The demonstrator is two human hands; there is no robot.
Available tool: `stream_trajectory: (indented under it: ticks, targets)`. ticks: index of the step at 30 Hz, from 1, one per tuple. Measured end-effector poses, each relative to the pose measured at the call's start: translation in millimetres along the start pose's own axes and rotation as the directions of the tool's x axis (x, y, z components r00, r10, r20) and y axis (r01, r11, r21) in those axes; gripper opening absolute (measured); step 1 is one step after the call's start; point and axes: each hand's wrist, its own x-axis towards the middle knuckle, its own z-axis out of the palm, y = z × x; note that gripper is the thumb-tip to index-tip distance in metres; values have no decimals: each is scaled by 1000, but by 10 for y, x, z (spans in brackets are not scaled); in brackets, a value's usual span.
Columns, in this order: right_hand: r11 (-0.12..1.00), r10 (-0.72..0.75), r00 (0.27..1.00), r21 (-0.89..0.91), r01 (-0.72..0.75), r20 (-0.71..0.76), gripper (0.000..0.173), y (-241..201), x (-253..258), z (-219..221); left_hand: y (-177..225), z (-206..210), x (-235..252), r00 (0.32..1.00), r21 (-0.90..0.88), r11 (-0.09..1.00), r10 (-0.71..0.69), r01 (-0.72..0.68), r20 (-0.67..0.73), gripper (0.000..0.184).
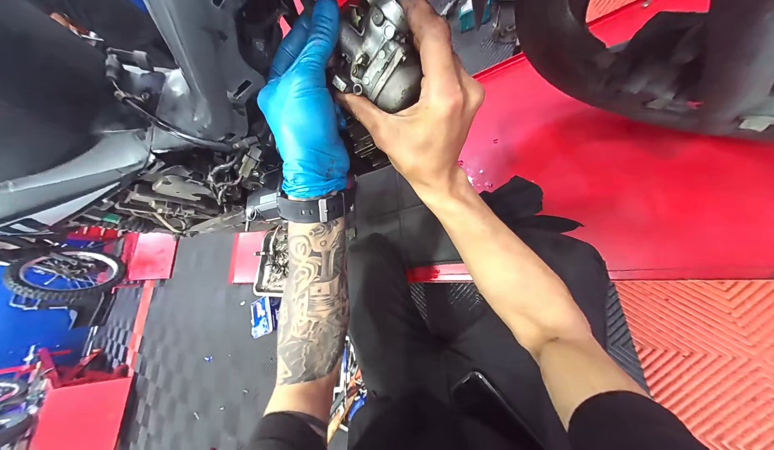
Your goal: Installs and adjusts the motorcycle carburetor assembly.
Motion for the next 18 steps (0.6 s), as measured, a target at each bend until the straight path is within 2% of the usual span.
stream_trajectory:
  ticks: [3,11,15,18]
  targets:
    - [1000,12,1000,3,-12,-13,68,3,22,-12,6,36,-22,1000,16,1000,16,-15,-16,27]
    - [991,104,992,81,-109,68,75,-19,23,-36,-57,-104,26,983,-134,991,52,-28,179,30]
    - [997,16,998,72,-20,64,75,-3,16,-50,-65,-207,41,967,-134,991,30,5,252,28]
    - [995,-58,998,88,56,17,74,5,-8,-34,-47,-221,32,974,-120,993,30,-2,226,26]
